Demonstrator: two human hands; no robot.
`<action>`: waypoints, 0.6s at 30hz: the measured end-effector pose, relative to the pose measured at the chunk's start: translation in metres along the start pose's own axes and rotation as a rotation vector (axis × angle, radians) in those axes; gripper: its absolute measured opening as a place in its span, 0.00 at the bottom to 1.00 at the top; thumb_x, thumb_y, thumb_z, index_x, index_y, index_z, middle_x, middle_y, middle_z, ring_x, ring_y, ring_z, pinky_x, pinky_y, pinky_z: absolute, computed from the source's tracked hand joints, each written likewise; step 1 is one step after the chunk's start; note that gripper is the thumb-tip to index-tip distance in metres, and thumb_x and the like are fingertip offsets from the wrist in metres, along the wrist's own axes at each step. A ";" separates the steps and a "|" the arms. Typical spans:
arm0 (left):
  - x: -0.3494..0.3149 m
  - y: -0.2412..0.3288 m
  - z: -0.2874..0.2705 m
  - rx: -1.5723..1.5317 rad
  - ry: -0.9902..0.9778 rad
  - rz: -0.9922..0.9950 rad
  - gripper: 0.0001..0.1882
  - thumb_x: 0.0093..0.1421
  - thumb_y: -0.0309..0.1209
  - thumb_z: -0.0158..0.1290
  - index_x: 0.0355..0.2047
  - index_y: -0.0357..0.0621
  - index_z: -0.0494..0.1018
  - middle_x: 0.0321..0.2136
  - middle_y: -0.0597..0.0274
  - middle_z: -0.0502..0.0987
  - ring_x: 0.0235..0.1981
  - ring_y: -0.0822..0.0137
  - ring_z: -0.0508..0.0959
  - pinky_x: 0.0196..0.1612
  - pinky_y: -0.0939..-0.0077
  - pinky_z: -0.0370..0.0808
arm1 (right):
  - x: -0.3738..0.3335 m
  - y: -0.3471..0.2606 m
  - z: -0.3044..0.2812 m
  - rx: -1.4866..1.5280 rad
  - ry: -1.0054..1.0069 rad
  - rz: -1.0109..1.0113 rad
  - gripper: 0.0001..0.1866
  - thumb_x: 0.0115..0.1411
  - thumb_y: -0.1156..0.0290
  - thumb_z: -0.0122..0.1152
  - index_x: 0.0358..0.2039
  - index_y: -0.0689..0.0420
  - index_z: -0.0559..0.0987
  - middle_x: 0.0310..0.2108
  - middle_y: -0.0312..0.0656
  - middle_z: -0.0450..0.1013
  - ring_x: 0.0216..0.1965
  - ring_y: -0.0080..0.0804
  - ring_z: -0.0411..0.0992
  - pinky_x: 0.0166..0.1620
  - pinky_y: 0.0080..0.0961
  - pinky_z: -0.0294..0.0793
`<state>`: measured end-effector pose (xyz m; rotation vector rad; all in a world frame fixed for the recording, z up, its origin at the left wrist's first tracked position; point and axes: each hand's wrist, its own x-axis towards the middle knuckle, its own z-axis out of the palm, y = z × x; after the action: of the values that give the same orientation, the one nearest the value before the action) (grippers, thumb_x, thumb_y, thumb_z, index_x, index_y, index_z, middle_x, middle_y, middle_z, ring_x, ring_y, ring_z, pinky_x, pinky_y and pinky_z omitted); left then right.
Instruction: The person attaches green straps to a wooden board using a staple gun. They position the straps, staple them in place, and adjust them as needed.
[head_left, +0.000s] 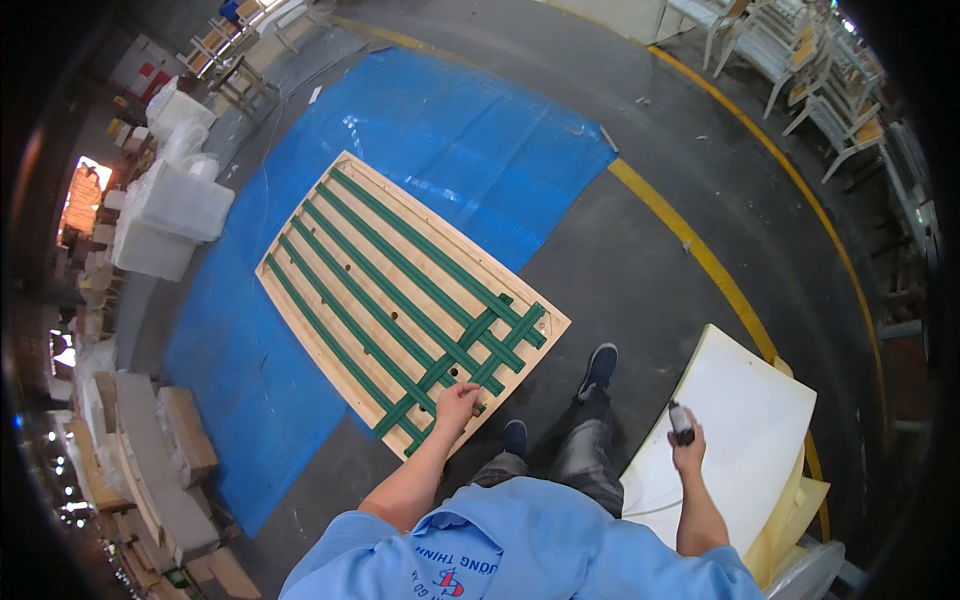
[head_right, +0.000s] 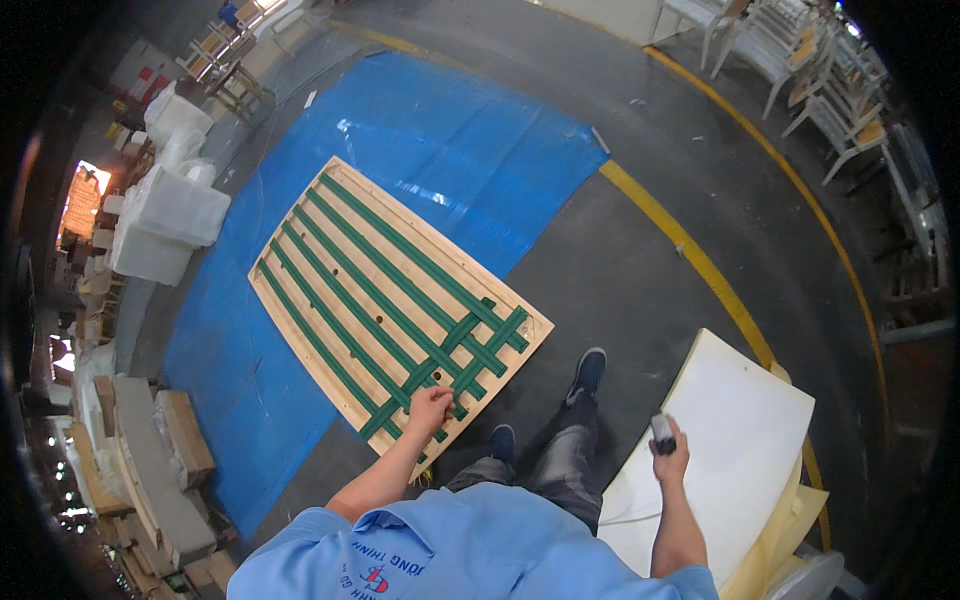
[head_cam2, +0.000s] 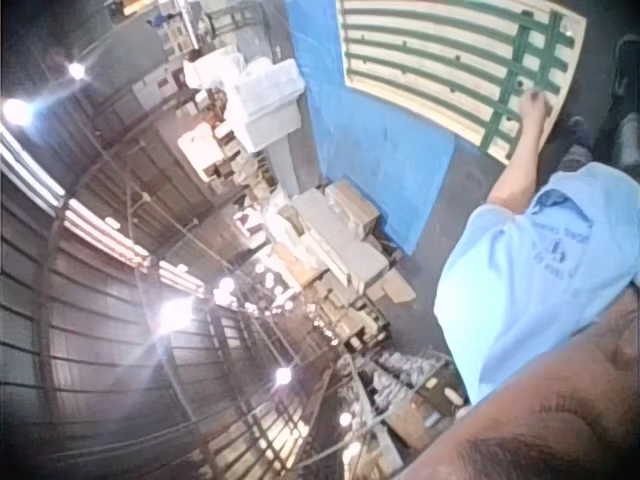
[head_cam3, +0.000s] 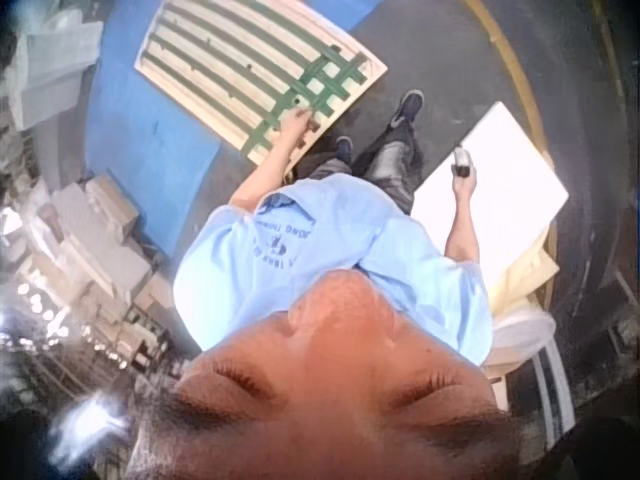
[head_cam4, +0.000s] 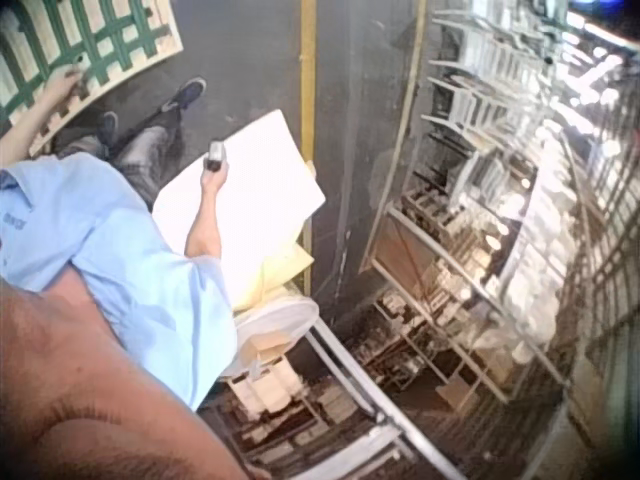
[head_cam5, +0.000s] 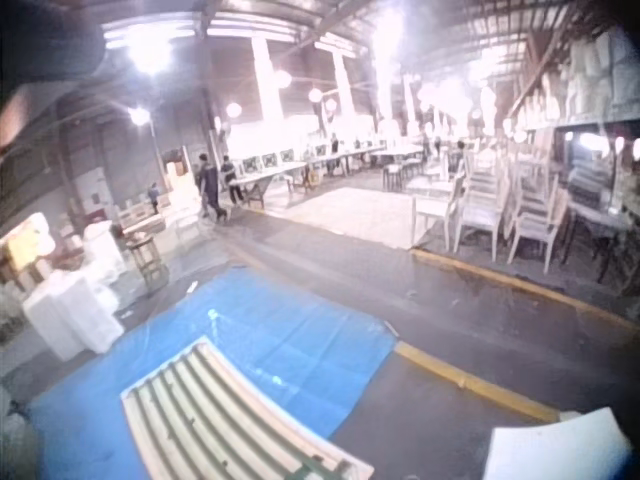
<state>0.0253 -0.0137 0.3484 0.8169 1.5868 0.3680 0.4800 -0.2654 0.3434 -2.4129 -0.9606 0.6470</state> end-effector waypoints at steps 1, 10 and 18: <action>0.014 0.008 0.011 0.027 0.039 0.004 0.12 0.68 0.27 0.55 0.51 0.37 0.78 0.30 0.62 0.80 0.23 0.73 0.78 0.26 0.78 0.76 | 0.035 -0.001 0.008 0.100 -0.037 -0.029 0.42 0.50 0.78 0.76 0.67 0.42 0.73 0.47 0.48 0.76 0.50 0.49 0.77 0.55 0.39 0.77; 0.237 0.070 0.108 0.611 0.403 0.101 0.17 0.63 0.32 0.58 0.53 0.47 0.81 0.31 0.56 0.84 0.30 0.61 0.84 0.40 0.63 0.81 | 0.324 0.015 0.159 -0.132 -0.455 0.031 0.38 0.51 0.69 0.77 0.64 0.37 0.75 0.51 0.54 0.74 0.57 0.57 0.73 0.60 0.45 0.73; 0.350 0.067 0.128 1.043 0.285 0.110 0.18 0.63 0.29 0.60 0.54 0.52 0.79 0.50 0.47 0.75 0.51 0.46 0.79 0.55 0.55 0.77 | 0.466 -0.003 0.325 -0.087 -0.687 0.000 0.30 0.52 0.64 0.76 0.56 0.55 0.80 0.47 0.56 0.81 0.52 0.56 0.77 0.56 0.42 0.75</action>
<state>0.1681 0.2441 0.1111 1.6949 1.9983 -0.3395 0.5926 0.1503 -0.0267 -2.2851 -1.2579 1.5178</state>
